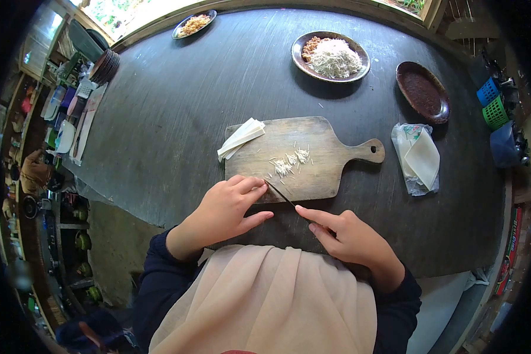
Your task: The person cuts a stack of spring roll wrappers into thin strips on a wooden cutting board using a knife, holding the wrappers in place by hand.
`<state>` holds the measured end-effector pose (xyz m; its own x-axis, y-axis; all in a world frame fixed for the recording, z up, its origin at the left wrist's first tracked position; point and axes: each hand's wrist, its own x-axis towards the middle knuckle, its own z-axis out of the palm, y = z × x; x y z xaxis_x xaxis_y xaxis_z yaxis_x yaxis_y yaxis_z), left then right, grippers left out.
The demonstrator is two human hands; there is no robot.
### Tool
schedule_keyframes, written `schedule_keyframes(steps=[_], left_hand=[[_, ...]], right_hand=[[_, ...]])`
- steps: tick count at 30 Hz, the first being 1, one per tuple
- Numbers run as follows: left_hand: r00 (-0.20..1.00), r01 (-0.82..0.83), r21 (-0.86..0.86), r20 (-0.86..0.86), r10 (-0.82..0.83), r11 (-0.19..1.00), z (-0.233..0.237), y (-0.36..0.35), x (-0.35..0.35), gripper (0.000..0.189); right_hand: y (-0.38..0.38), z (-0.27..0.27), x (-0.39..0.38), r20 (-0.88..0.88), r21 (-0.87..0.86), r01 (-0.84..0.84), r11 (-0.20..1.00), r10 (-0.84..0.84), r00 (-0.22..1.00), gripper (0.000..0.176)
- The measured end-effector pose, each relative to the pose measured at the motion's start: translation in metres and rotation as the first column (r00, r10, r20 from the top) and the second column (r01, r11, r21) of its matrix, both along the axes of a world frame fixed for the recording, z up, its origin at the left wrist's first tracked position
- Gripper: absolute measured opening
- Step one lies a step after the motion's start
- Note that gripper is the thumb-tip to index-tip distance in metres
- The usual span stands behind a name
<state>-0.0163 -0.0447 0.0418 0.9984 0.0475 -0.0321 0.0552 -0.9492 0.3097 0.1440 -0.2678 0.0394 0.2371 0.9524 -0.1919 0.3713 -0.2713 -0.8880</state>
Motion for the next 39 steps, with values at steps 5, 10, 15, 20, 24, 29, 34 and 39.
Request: schedule_keyframes(steps=[5,10,15,20,24,29,34,39], left_hand=[[1.000,0.000,0.008,0.003,0.000,1.000,-0.002,0.000,0.000,0.051],[0.999,0.010,0.020,0.043,-0.011,1.000,-0.004,0.000,0.001,0.050],[1.000,0.005,0.030,0.023,-0.006,1.000,-0.002,-0.002,0.002,0.050],[0.999,-0.003,0.044,0.043,0.001,0.999,-0.004,-0.001,0.001,0.050],[1.000,0.002,0.050,0.027,-0.003,0.999,-0.004,-0.002,0.001,0.050],[1.000,-0.004,0.058,0.014,0.004,0.998,-0.002,-0.002,0.001,0.051],[1.000,0.005,0.055,0.023,-0.007,0.998,-0.003,-0.002,0.001,0.051],[1.000,0.005,0.045,0.026,-0.006,0.999,-0.004,0.000,0.000,0.050]], right_hand=[[0.001,0.000,0.003,0.013,-0.025,-0.019,1.000,0.019,1.000,0.044],[0.002,-0.002,0.005,-0.020,-0.015,-0.006,1.000,0.006,1.000,0.043],[0.005,-0.002,0.003,-0.012,0.001,0.004,1.000,-0.004,1.000,0.041],[-0.005,0.005,0.007,0.035,-0.056,-0.024,0.998,0.026,0.999,0.042],[-0.006,0.006,0.005,0.075,-0.044,-0.032,0.999,0.035,0.997,0.042],[-0.012,0.006,0.006,0.115,-0.062,-0.052,0.997,0.059,0.992,0.042],[-0.014,0.012,0.005,0.127,-0.069,-0.054,0.996,0.063,0.990,0.042],[-0.010,0.009,0.003,0.113,-0.037,-0.018,0.999,0.022,0.993,0.042]])
